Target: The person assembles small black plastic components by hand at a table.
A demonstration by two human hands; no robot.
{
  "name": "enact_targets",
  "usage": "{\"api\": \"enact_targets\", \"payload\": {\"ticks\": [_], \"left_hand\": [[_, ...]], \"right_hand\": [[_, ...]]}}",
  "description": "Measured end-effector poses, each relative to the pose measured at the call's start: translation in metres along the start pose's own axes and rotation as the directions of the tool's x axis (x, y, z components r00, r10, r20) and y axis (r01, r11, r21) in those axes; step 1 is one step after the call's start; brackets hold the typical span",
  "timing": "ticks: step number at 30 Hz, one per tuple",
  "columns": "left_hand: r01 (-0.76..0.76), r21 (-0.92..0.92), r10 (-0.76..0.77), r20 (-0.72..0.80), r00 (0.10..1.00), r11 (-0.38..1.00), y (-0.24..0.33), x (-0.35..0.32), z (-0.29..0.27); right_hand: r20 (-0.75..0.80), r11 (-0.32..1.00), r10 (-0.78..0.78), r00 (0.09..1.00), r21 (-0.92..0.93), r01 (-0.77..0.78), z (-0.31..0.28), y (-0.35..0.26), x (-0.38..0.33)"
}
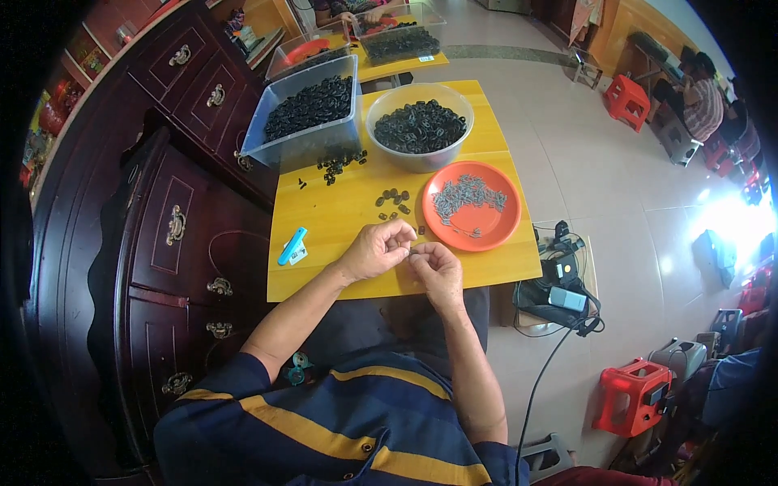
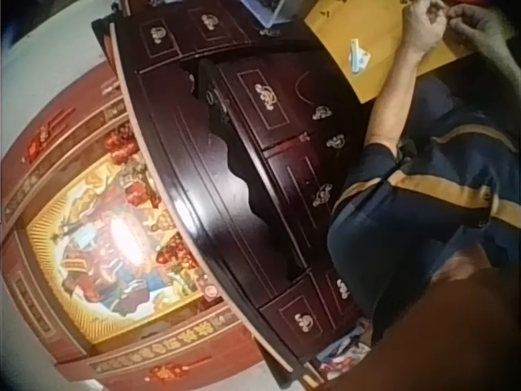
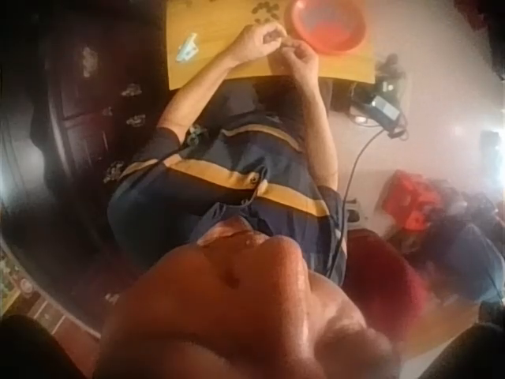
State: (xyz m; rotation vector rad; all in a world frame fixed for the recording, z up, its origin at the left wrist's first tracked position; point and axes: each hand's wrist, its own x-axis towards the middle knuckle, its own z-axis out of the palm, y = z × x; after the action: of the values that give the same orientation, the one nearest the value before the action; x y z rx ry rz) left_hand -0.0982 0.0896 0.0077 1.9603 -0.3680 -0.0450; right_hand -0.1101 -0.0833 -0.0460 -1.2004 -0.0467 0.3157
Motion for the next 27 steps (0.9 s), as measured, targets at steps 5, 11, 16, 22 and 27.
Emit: {"api": "enact_targets", "payload": {"ticks": [5,11,16,22,27], "left_hand": [[0.013,0.035,-0.013,0.009,1.000,0.999,0.003,0.000,0.000],[0.072,-0.078,-0.066,0.071,0.995,0.994,0.002,-0.001,-0.008],[0.122,0.063,-0.119,-0.050,0.992,0.990,-0.021,0.011,-0.040],[0.138,0.512,-0.005,-0.253,0.967,0.848,-0.055,0.036,-0.059],[0.149,0.568,-0.005,-0.248,0.969,0.809,-0.060,0.046,-0.057]], "right_hand": [[-0.029,0.999,-0.020,0.999,-0.050,0.019,0.000,0.005,0.001],[0.000,0.999,-0.016,1.000,-0.044,0.016,0.001,0.003,0.000],[-0.025,1.000,-0.010,1.000,0.003,0.010,0.003,0.000,-0.001],[-0.028,1.000,-0.002,1.000,-0.018,0.002,0.003,0.000,0.000],[-0.022,1.000,-0.001,1.000,-0.008,0.001,0.003,0.000,0.000]]}}
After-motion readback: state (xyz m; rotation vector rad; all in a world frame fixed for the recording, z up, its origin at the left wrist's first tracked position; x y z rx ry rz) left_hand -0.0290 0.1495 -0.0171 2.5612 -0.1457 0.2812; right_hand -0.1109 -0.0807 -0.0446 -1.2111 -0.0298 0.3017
